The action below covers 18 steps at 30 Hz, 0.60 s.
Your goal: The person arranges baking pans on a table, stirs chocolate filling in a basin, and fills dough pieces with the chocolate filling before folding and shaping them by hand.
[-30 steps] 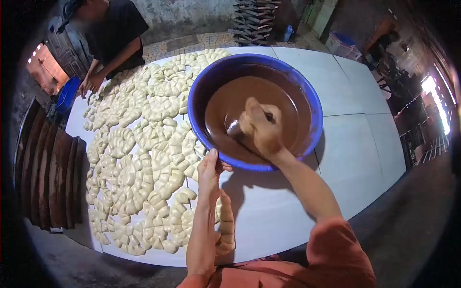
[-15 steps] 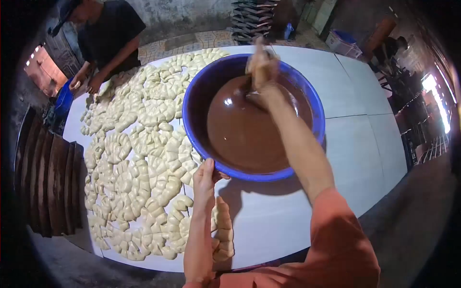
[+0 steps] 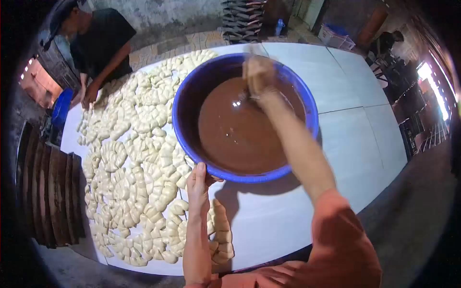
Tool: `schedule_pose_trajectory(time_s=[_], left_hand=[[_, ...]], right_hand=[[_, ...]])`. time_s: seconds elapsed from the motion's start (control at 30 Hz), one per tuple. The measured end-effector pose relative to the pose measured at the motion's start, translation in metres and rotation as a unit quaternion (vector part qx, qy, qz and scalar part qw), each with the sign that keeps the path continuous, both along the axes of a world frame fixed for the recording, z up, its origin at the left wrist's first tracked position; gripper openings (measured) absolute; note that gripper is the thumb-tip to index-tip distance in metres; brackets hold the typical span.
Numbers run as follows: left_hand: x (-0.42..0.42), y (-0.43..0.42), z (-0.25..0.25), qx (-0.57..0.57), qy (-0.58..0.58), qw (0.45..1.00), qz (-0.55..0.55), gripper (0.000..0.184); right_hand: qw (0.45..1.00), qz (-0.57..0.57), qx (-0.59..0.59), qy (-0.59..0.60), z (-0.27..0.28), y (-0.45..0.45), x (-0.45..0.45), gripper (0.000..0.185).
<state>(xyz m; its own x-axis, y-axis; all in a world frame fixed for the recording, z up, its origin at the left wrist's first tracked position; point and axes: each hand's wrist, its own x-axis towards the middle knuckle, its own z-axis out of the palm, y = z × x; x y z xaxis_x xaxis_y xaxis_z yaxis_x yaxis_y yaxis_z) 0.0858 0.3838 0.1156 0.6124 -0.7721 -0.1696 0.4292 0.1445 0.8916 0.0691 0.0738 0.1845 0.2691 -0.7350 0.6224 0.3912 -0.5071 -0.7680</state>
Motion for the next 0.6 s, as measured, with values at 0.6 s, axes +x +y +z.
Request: schedule_pose_trajectory(time_s=[0.6], left_hand=[[-0.001, -0.001, 0.001, 0.010, 0.006, 1.000, 0.020, 0.036]], right_hand=[[0.931, 0.152, -0.198, 0.268, 0.009, 0.131, -0.123, 0.037]])
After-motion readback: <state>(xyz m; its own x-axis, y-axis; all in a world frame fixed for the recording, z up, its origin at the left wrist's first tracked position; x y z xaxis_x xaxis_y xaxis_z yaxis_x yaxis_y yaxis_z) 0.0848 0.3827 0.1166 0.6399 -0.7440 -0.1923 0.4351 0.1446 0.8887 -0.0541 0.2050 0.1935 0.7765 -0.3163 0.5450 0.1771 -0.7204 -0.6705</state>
